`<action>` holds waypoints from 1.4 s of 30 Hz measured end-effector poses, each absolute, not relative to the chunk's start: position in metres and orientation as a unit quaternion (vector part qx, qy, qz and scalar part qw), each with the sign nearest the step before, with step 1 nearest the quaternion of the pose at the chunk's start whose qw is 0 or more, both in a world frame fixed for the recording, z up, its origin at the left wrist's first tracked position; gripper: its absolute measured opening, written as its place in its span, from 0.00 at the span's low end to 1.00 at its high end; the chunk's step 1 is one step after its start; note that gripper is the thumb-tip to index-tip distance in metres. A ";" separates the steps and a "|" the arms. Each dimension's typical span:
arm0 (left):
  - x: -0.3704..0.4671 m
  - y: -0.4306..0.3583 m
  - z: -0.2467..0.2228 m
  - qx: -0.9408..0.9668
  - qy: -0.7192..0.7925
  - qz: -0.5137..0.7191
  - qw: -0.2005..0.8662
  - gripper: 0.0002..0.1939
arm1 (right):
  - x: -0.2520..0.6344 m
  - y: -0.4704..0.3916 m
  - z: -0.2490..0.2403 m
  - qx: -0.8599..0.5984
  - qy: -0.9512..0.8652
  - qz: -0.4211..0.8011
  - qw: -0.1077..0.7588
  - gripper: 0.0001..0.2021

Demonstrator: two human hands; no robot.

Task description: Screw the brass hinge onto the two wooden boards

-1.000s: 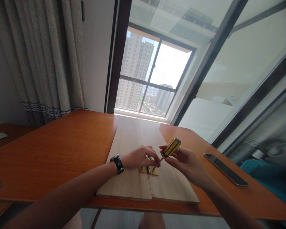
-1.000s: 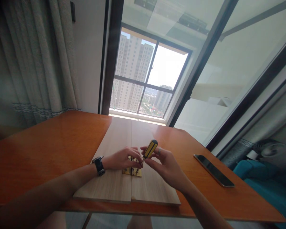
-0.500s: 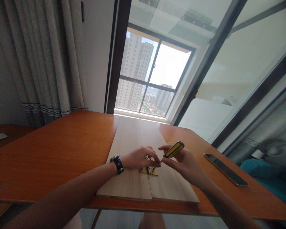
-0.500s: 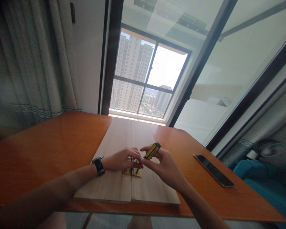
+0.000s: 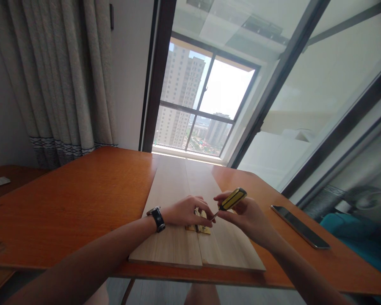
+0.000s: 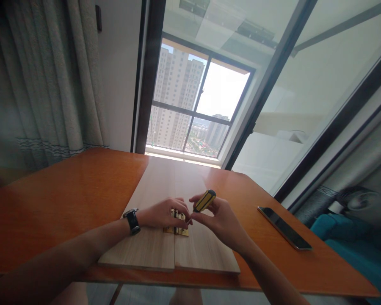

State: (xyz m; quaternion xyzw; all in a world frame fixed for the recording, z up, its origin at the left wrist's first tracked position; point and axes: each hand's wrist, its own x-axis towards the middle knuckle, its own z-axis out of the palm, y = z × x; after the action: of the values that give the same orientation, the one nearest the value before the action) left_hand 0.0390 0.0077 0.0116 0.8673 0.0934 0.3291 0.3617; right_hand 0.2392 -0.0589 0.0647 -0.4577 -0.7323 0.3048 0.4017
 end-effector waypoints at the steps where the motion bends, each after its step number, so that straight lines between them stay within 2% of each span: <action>1: 0.039 0.008 0.012 0.867 0.095 0.328 0.364 0.06 | 0.238 -0.059 0.064 -0.460 -0.737 0.292 0.399 0.18; 6: 0.039 0.009 0.009 0.859 0.098 0.328 0.381 0.07 | 0.234 -0.062 0.066 -0.447 -0.758 0.253 0.402 0.16; 16: 0.039 0.010 0.009 0.866 0.088 0.324 0.370 0.10 | 0.244 -0.064 0.070 -0.418 -0.751 0.330 0.390 0.19; 27: 0.039 0.009 0.008 0.863 0.096 0.339 0.362 0.07 | 0.239 -0.062 0.064 -0.456 -0.771 0.223 0.384 0.15; 36: 0.039 0.012 0.009 0.866 0.057 0.333 0.368 0.07 | 0.244 -0.063 0.064 -0.412 -0.751 0.335 0.392 0.18; 42: 0.040 0.011 0.007 0.865 0.091 0.330 0.367 0.07 | 0.244 -0.061 0.063 -0.428 -0.745 0.326 0.396 0.18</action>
State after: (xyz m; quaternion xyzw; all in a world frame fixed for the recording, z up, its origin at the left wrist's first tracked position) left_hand 0.0398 0.0113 0.0071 0.8647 0.0906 0.3304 0.3672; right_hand 0.2443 -0.0605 0.0628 -0.4277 -0.7446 0.3256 0.3957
